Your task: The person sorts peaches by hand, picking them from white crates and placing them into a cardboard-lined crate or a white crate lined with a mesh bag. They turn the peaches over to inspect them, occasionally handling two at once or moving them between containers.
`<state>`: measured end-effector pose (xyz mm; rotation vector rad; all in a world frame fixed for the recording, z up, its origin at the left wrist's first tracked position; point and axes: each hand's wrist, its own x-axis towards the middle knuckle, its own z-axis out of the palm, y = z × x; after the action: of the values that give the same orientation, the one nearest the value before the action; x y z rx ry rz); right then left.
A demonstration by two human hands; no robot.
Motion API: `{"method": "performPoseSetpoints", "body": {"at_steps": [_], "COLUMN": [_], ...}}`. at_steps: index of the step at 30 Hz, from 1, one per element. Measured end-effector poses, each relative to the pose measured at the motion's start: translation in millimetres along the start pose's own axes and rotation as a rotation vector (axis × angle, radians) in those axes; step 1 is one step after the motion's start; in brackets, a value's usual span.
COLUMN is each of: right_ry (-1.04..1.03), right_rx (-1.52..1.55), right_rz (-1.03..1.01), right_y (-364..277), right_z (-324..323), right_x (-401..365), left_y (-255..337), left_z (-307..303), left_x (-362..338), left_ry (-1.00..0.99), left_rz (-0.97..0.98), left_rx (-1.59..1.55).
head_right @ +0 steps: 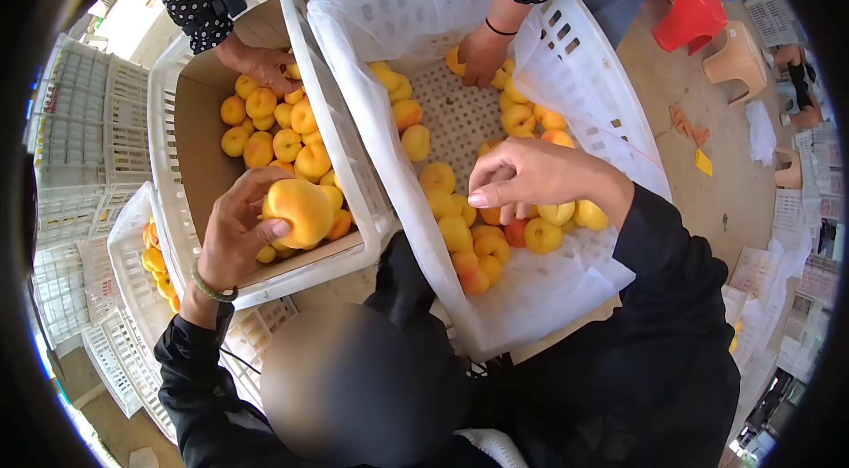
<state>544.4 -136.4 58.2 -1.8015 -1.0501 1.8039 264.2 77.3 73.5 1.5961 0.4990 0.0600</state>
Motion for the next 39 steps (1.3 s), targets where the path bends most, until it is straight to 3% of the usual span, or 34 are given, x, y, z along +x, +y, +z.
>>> {"method": "performPoseSetpoints", "body": {"at_steps": [2,4,5,6,7,8,9,11,18,20,23,27,29,33,37,39], "right_ry": [0.122,0.176,0.206,0.142,0.080,0.042,0.021,-0.010,0.235,0.064,-0.010,-0.071,0.053,0.253,0.351,0.396], "right_rx": [-0.404,-0.752,-0.748,-0.820,-0.987,-1.095,-1.133,-1.167,-1.320,-1.297,-1.088,-1.108,-0.951,-0.729,-0.098,0.231], "right_rz": [-0.042,-0.017,-0.087,-0.064,0.017,-0.067,-0.062,-0.053,-0.155,-0.145,-0.139,-0.044,-0.071,-0.198,-0.225,-0.209], "right_y": [59,86,110,129,125,138,150,170,196,178,176,136,131,91,60,42], "right_z": [-11,2,10,18,27,31,34,39,44,39,31,24,14,-6,-13,-9], "right_x": [32,63,80,102,112,126,135,144,155,152,157,141,135,97,50,22], "left_y": [-22,-59,-74,-81,-77,-93,-111,-105,-135,-155,-190,-181,-164,-153,-191,-175], "left_z": [-41,-81,-89,-97,-91,-99,-110,-105,-116,-131,-154,-157,-143,-97,-54,-41], "left_x": [4,22,36,46,55,68,83,101,135,139,129,108,112,142,168,158], "left_ry": [-0.027,-0.051,-0.028,0.014,0.104,0.124,0.065,0.093,0.095,-0.012,0.044,-0.015,0.071,0.033,0.076,0.128], "left_rz": [-0.043,-0.097,-0.156,-0.234,-0.295,-0.310,-0.144,-0.333,-0.354,-0.281,-0.353,-0.434,-0.359,-0.319,-0.259,-0.147], "left_rx": [0.106,0.420,0.525,0.632,0.542,0.555,0.784,0.610,0.466,0.827,0.719,0.702,0.401,0.369,0.873,1.118]}}
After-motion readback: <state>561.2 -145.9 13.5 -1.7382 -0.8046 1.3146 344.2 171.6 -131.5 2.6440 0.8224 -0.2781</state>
